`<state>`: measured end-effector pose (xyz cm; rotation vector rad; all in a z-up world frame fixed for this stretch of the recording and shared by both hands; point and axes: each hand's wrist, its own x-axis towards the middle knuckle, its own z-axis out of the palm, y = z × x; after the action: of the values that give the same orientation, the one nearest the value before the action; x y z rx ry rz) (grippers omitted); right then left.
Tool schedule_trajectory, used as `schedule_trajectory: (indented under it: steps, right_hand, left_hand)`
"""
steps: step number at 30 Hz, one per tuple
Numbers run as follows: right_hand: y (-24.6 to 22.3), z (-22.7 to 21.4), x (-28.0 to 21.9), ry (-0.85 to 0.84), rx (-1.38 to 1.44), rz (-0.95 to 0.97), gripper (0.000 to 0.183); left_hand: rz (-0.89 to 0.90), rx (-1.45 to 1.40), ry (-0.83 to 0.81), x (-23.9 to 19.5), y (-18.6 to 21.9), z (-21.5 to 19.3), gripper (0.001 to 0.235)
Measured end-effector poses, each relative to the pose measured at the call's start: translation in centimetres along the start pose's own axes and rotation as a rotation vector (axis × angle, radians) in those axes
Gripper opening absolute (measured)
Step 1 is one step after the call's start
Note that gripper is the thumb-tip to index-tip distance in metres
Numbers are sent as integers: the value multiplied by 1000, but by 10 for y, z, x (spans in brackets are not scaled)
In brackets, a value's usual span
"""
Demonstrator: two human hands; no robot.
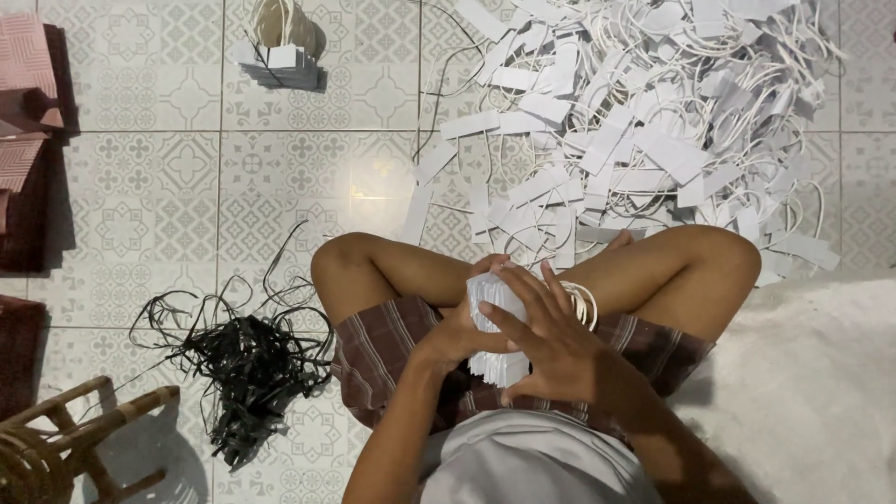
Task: The person sits on the floor and organizes a large pile of white cables with attached paper tags. They pick up the cables, coil them into neat bundles, and align the tags into a stack. The person handles the cables by hand, separating them from the pile and arranging them into organized groups.
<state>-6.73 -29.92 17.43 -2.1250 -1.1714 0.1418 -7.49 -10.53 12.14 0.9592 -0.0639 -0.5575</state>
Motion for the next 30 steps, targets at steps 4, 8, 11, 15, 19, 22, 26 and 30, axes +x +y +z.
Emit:
schedule_trajectory:
  steps: [4, 8, 11, 15, 19, 22, 26, 30]
  right_hand:
    - [6, 7, 0, 15, -28, -1, 124]
    - [5, 7, -2, 19, 26, -23, 122]
    - [6, 4, 0, 15, 74, -34, 125]
    - [14, 7, 2, 47, 74, -45, 115]
    - [19, 13, 3, 58, 74, -23, 110]
    - [21, 16, 4, 43, 70, -25, 122]
    - [19, 21, 6, 13, -8, 2, 117]
    - [18, 21, 13, 24, -6, -17, 118]
  left_hand:
    - [46, -92, 1, -4, 0, -2, 126]
    - [35, -37, -49, -6, 17, 5, 116]
    - [73, -33, -44, -6, 13, 5, 119]
    - [18, -12, 6, -3, 23, 12, 112]
    - [4, 3, 29, 0, 20, 10, 110]
    - [-81, 53, 104, 0, 16, 4, 114]
    - [-72, -7, 162, 5, 17, -1, 108]
    - [-56, -70, 228, 6, 15, -6, 102]
